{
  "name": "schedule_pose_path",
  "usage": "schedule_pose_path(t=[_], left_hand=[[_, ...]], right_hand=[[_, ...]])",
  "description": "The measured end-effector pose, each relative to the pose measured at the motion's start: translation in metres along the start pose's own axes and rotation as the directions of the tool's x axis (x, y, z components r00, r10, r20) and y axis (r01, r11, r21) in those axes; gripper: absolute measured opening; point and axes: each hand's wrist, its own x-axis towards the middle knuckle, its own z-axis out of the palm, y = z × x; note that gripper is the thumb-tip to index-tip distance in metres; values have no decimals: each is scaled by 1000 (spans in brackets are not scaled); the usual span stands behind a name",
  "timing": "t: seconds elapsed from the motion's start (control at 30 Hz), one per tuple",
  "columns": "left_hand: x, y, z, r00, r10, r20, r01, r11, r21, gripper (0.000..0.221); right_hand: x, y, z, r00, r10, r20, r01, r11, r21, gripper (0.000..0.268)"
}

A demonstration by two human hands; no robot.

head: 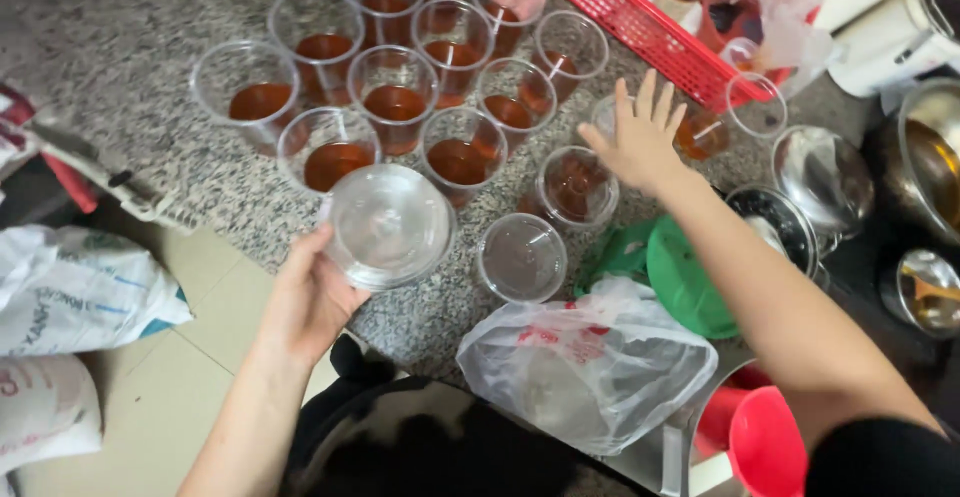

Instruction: The person pours liquid from one container to another, organizes several plastic cups filled with tea on a counter, and handles plastic lids and bags.

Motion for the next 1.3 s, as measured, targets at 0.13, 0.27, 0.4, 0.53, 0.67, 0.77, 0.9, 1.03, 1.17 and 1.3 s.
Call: schedule_pose_path(t=[0.13, 0.27, 0.4, 0.53, 0.67, 0.77, 0.9, 1.03, 1.17, 1.3], left_hand=[[-7, -6, 2, 1000, 8, 5, -8, 1000, 5, 55], [-16, -5, 20, 1000, 21, 1, -21, 995, 93, 56], [-21, -8, 13, 998, 62, 29, -66, 984, 165, 59], [-33, -14, -7, 979, 167, 114, -182, 973, 143, 58], [-48, -6, -4, 972, 183, 149, -210, 960, 188, 61], [-53, -5, -9, 973, 193, 129, -225, 925, 306, 60], [-50, -9, -19, 992, 128, -19, -121, 971, 206, 51], [-52, -11, -23, 986, 163, -35, -152, 966, 207, 49], [-54, -9, -26, 986, 165, 20, -167, 974, 151, 45], [-58, -7, -27, 978, 180, 107, -190, 978, 82, 49]], right_hand=[[-86, -115, -89, 917, -369, -149, 398, 862, 313, 86], [-143, -210, -114, 825, -564, -20, 472, 670, 574, 115], [-154, -247, -92, 823, -567, -36, 437, 591, 678, 134], [-158, -254, -85, 824, -552, -131, 467, 528, 709, 125], [-164, -257, -92, 823, -561, -81, 311, 327, 893, 117], [-167, -263, -101, 828, -561, 29, 164, 291, 943, 113], [-165, -264, -95, 811, -585, 9, 201, 292, 935, 111], [-167, -268, -97, 821, -569, 44, 184, 337, 923, 114], [-173, -269, -100, 767, -631, -116, 461, 417, 783, 116], [-175, -267, -97, 754, -643, -134, 506, 438, 743, 117]])
